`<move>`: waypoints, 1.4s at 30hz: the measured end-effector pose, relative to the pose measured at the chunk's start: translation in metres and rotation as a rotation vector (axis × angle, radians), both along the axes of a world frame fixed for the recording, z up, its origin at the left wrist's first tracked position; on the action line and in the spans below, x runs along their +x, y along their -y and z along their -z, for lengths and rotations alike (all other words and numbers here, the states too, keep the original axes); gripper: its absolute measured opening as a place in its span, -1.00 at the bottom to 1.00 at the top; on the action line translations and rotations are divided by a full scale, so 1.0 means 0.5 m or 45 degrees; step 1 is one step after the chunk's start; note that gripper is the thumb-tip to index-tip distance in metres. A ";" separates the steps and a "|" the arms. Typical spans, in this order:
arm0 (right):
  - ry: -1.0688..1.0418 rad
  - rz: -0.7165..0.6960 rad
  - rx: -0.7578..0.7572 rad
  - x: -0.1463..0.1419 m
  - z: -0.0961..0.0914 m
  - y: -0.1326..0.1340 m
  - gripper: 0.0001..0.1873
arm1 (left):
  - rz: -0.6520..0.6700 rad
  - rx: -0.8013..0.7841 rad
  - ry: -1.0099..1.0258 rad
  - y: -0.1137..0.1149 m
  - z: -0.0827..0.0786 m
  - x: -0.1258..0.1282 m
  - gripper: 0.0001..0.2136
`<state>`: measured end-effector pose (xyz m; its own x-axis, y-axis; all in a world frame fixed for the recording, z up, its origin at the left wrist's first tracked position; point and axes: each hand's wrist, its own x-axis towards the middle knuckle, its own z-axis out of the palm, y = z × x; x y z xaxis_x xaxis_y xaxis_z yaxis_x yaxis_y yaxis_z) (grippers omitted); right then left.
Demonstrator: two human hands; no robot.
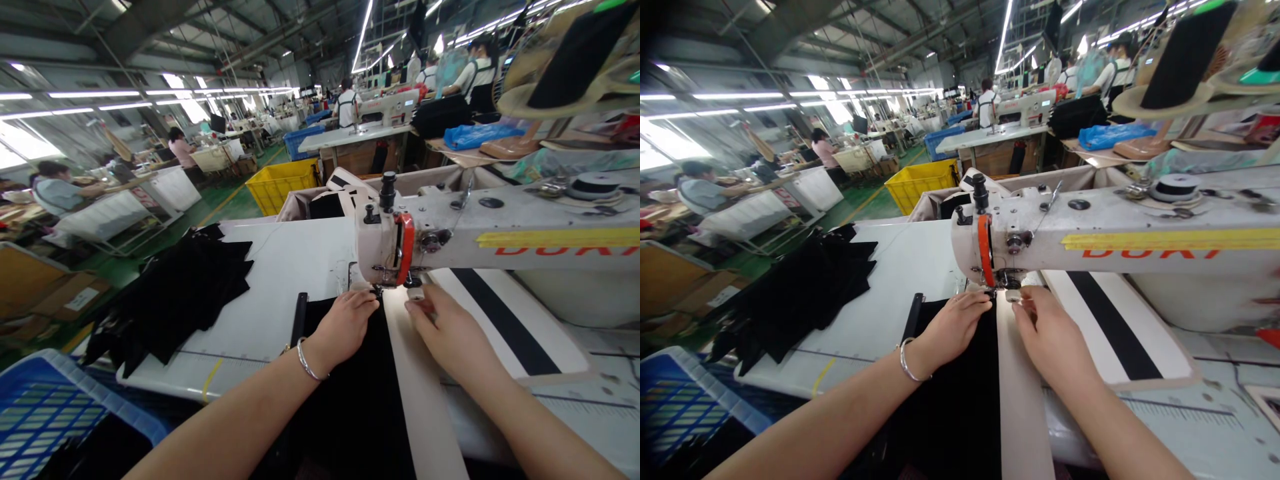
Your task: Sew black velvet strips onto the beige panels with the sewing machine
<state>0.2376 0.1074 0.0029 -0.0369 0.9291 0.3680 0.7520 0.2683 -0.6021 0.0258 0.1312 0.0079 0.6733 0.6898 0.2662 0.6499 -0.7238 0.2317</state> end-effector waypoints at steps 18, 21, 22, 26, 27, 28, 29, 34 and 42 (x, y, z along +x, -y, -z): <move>0.200 -0.097 0.010 -0.004 0.001 0.016 -0.80 | 0.005 0.017 0.031 0.008 0.012 -0.008 -0.67; 0.308 -0.369 0.048 -0.011 0.021 0.077 -0.69 | 0.020 0.025 0.038 0.002 0.015 -0.008 -0.68; 0.340 -0.405 0.066 -0.013 0.027 0.097 -0.64 | 0.023 0.024 0.038 -0.002 0.015 -0.008 -0.68; 0.420 -0.453 0.080 -0.017 0.036 0.149 -0.53 | 0.028 -0.020 -0.029 -0.005 0.006 -0.006 -0.67; 0.427 -0.458 0.061 -0.017 0.036 0.154 -0.54 | 0.032 -0.042 -0.073 0.003 -0.001 -0.008 -0.66; 0.426 -0.457 0.039 -0.016 0.036 0.156 -0.55 | 0.042 -0.070 -0.124 0.017 -0.011 -0.011 -0.66; 0.419 -0.452 0.021 -0.014 0.037 0.157 -0.56 | 0.065 -0.105 -0.169 0.038 -0.022 -0.017 -0.64; 0.379 -0.417 0.028 -0.014 0.039 0.155 -0.59 | 0.438 -0.294 -0.193 0.205 -0.069 -0.054 -0.47; 0.377 -0.405 0.066 -0.015 0.033 0.155 -0.61 | 0.453 -0.189 -0.163 0.291 -0.054 -0.060 -0.73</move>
<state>0.2299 0.0301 -0.0136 -0.4293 0.8349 0.3443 0.7650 0.5388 -0.3527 -0.0041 -0.0145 0.0347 0.8982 0.4323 0.0795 0.3953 -0.8735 0.2840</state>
